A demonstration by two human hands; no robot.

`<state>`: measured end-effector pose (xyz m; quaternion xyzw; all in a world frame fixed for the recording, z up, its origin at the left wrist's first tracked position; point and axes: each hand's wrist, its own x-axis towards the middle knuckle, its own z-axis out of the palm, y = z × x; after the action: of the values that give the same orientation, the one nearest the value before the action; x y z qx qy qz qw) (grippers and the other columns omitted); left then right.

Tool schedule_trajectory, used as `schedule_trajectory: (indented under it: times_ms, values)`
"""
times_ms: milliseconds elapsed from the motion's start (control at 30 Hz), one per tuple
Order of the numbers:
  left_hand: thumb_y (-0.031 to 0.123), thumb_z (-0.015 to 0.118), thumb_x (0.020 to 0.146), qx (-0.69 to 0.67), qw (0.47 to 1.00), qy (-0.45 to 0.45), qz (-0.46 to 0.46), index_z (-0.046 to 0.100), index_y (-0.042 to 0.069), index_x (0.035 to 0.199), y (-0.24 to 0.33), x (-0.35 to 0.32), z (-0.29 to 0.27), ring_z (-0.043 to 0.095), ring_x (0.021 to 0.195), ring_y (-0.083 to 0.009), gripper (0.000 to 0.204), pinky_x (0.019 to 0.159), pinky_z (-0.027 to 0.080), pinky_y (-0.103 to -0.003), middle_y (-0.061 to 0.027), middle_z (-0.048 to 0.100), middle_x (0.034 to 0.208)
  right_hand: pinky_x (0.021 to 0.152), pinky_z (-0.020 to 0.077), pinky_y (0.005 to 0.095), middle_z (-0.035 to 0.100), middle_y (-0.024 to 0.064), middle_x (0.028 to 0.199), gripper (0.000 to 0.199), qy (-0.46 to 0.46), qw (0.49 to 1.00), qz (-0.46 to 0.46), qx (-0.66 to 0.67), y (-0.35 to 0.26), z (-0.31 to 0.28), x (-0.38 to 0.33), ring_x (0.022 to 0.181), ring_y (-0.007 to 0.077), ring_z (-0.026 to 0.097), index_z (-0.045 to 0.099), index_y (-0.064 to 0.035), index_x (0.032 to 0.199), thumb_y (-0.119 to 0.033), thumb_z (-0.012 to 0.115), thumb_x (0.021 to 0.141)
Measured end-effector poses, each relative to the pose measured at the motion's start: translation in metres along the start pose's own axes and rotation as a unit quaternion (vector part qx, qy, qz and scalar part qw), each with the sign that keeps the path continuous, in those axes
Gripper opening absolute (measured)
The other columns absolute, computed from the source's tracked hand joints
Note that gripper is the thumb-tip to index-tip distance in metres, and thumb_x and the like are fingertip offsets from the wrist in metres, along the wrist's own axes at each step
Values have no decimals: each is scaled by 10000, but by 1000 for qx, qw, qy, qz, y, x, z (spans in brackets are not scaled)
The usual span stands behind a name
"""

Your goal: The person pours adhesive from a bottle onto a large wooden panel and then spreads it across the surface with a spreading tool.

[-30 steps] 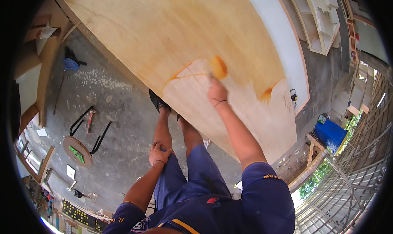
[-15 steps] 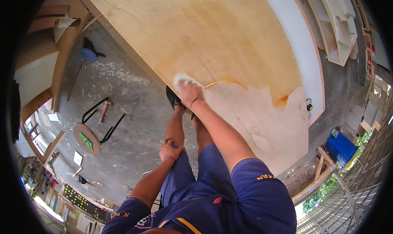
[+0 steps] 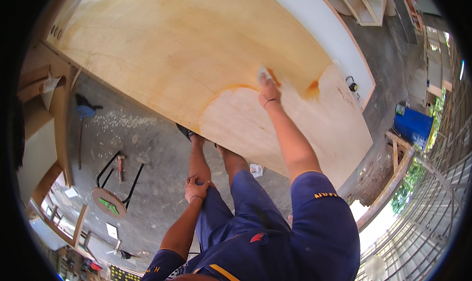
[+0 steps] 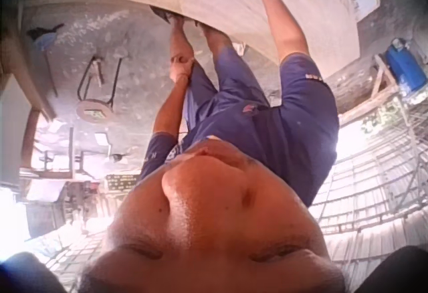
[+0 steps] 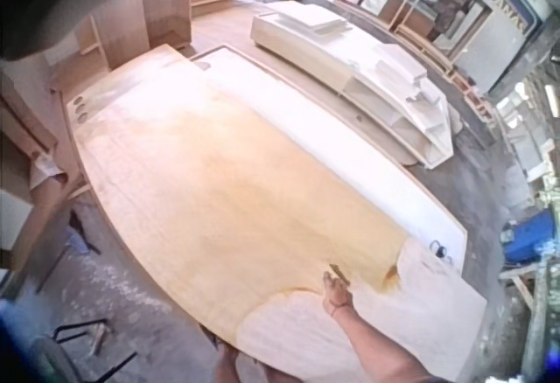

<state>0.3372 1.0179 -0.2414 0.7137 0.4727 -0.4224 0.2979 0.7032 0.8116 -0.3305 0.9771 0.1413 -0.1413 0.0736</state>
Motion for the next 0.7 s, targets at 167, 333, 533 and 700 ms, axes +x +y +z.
schedule_trajectory:
  times_ms: [167,333,533,700]
  values:
    - [453,715,628,24,999,31,1,609,150,1110,-30,-4,-10,483,1167,-256,579,937,437,-388,-50,485,1282,871,473,428,557,141,1166,489,-211,951,-113,195,-78,-21,-58,1047,325,550,427,-177,1312,-104,424,828]
    - [460,724,620,21,998,31,55,612,133,1095,-14,-7,2,499,1141,-274,588,937,430,-389,-73,514,1240,833,476,422,597,171,1131,563,-106,968,115,195,55,-23,22,994,354,582,424,-197,1330,-66,421,783]
    - [439,720,618,41,996,-2,84,608,147,1108,-18,2,-2,472,1168,-275,582,951,422,-388,-61,494,1273,823,468,431,584,132,1114,539,-140,976,-36,161,-49,-10,6,984,331,573,454,-188,1298,-97,437,767]
    - [431,726,629,62,995,-42,63,605,149,1113,-9,-1,-7,457,1190,-257,572,974,407,-379,-48,481,1286,753,476,460,497,208,1161,551,-233,948,-176,125,-167,-3,-70,984,381,550,388,-246,1342,-166,473,804]
